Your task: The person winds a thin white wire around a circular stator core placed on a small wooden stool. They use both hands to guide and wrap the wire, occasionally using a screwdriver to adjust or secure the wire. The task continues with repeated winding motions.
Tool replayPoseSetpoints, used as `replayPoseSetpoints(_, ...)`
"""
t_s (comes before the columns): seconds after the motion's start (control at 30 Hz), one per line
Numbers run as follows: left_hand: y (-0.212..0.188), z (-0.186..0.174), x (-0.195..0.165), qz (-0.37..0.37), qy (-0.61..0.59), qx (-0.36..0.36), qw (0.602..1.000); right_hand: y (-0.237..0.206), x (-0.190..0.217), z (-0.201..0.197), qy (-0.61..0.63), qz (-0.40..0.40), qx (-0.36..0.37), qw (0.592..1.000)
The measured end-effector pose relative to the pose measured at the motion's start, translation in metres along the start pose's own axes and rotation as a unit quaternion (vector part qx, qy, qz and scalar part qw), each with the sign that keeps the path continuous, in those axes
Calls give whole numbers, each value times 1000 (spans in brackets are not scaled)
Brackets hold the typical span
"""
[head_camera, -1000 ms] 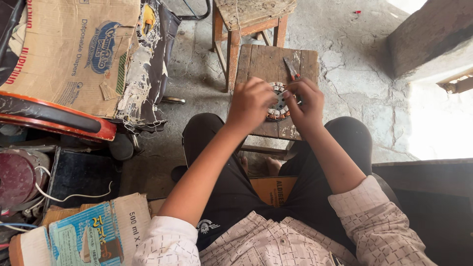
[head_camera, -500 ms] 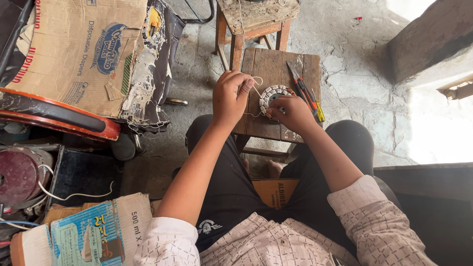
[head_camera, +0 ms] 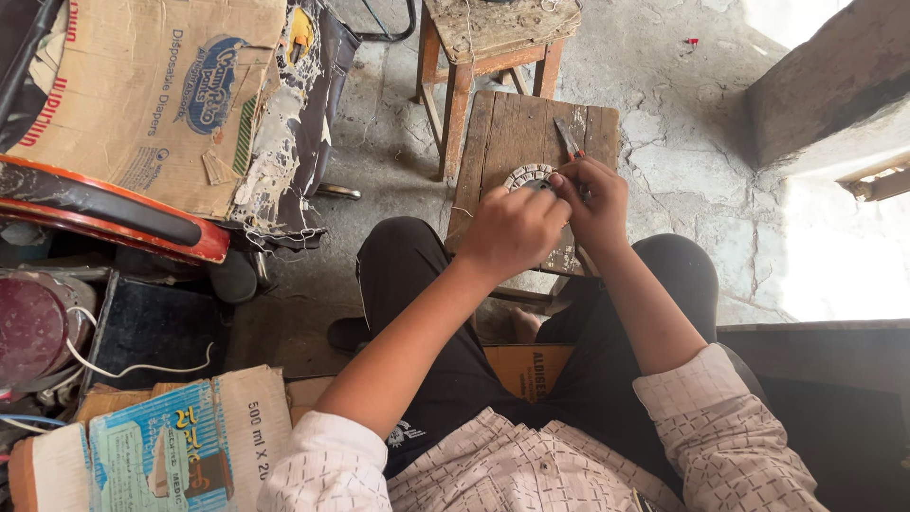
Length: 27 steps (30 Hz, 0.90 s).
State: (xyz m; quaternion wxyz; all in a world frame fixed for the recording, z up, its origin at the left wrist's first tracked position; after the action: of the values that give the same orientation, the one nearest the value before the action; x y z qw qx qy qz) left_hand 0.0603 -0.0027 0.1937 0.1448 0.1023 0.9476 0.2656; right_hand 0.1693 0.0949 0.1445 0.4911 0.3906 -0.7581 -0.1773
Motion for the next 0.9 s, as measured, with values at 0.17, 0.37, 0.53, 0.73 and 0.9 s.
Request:
replayPoseSetpoints(0.17,-6,48,58,-236,-161,168,944,-1,11,0,14,-24,31,999)
replayPoseSetpoints(0.37,-17,73,89,-254,-260,163,917,2,30,19,77,-66,119,988)
replayPoseSetpoints(0.53,-35,81,173,-443,-406,-97,794,4,23,16,33,-16,104,994)
replayPoseSetpoints(0.73,-117,27,268,-604,-260,-438,614,-2,-1,14,-5,76,99,992)
replayPoseSetpoints(0.9,-46,39,187,-371,-142,-165,903,-18,-15,40,-118,119,235,957)
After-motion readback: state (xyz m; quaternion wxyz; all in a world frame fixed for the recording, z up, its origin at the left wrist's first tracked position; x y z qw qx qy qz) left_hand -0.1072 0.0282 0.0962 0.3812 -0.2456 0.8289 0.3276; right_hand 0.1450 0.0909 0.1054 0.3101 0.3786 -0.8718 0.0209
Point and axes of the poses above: each hand's wrist, its own y-axis towards the middle knuckle, its own z-axis out of the palm, x = y × z, the point moved 7 cm from there along y, towards the middle knuckle, and after that the axes turned 11 degrees about -z, right-handed, at the moved point
